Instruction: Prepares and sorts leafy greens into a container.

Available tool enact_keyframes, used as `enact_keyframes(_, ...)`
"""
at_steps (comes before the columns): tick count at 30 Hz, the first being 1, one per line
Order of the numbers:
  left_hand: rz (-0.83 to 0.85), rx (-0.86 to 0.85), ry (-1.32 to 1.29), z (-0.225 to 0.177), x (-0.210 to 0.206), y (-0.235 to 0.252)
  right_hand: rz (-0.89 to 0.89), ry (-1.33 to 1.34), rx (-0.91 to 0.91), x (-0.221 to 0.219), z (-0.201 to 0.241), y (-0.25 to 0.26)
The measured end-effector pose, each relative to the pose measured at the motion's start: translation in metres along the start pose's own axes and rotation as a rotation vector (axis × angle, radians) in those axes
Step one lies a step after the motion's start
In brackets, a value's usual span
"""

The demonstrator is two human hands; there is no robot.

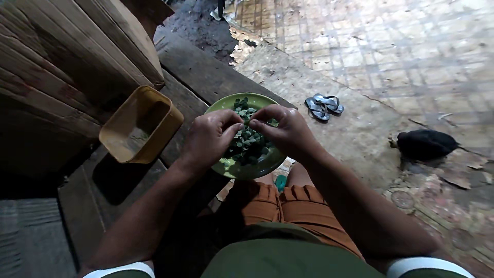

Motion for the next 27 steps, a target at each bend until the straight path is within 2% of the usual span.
enact_keyframes(6, -0.043, 0.083, -0.002, 0.009, 0.024, -0.002, 0.013, -0.163, -0.006, 0.003, 0.002, 0.003)
enact_keyframes(10, -0.030, 0.166, -0.065, 0.012, 0.033, -0.005, 0.159, -0.309, 0.033, -0.004, 0.006, 0.007)
enact_keyframes(15, -0.057, 0.148, -0.064, 0.019, 0.042, -0.010, 0.222, -0.373, 0.192, -0.022, 0.019, 0.006)
enact_keyframes(18, -0.088, 0.132, 0.068, 0.027, 0.064, -0.012, 0.304, -0.446, 0.228, -0.031, 0.020, 0.005)
enact_keyframes(20, -0.117, 0.170, 0.221, 0.037, 0.085, -0.013, 0.286, -0.488, 0.224, -0.029, 0.017, 0.005)
enact_keyframes(24, -0.161, 0.383, 0.466, 0.063, 0.120, -0.015, 0.202, -0.499, 0.204, -0.019, 0.007, 0.005)
enact_keyframes(27, -0.092, 0.514, 0.554, 0.079, 0.128, -0.019, 0.201, -0.491, 0.205, -0.017, 0.009, 0.003)
Point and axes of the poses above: each hand's wrist, its own y-axis towards the middle knuckle, its own x-axis out of the back of the hand, z = x × y, the point moved 2 cm from there along y, towards the middle knuckle, and after that the axes turned 6 degrees about -y, right-handed, at the moved point
